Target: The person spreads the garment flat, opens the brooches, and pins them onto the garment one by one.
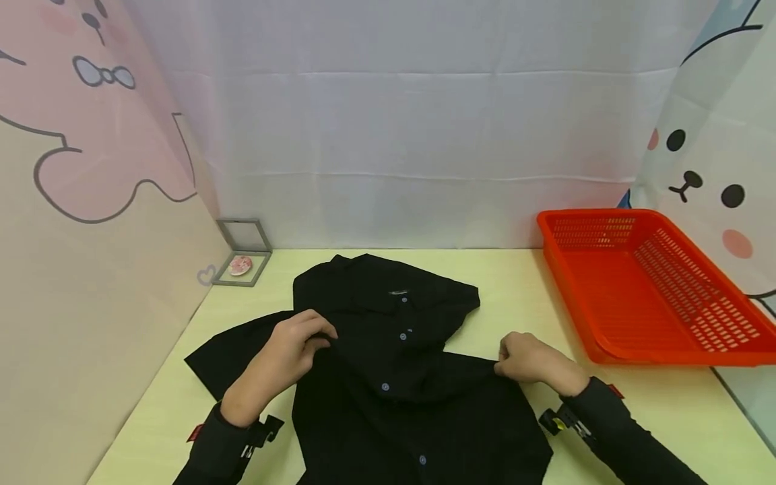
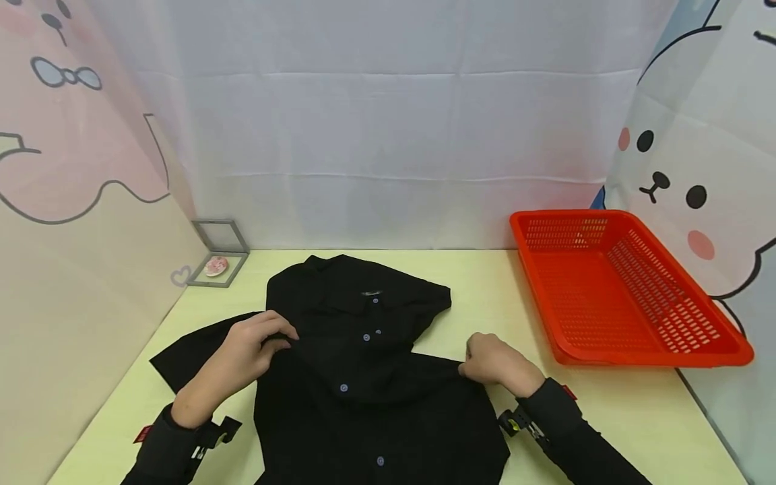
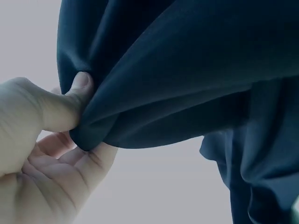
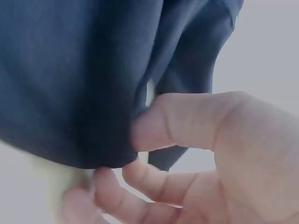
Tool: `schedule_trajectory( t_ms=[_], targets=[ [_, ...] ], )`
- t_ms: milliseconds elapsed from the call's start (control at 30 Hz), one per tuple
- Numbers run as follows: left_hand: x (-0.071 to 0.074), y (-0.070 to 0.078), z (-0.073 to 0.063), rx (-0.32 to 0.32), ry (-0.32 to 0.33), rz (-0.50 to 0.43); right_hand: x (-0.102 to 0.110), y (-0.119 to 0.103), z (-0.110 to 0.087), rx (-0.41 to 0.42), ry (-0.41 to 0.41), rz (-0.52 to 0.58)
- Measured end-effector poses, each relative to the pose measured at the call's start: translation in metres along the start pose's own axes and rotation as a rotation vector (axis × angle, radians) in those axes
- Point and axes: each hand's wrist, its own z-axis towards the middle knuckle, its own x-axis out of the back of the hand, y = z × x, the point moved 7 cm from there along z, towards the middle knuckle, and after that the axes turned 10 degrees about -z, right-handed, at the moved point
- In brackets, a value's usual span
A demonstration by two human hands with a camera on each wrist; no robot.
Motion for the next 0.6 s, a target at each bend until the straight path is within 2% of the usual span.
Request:
schedule_trajectory(
  t_ms=[167,300,400,600],
  targets=[
    [0.009,-0.013,-0.005,0.049,0.015,0.056,-0.002,0.023,-0.016,-0.063,-0.079,-0.012],
    [0.008,-0.023,-0.008,0.175,-0.041,0.087,-0.006,0.024,-0.025,-0.037,-0.136,-0.008],
    [0.001,-0.026,-0.011,0.237,-0.091,0.109,-0.003,0.022,-0.025,0.009,-0.150,-0.004],
    [-0.028,-0.029,-0.016,0.260,-0.189,0.135,0.013,0.018,-0.004,0.089,-0.096,0.025]
  ],
)
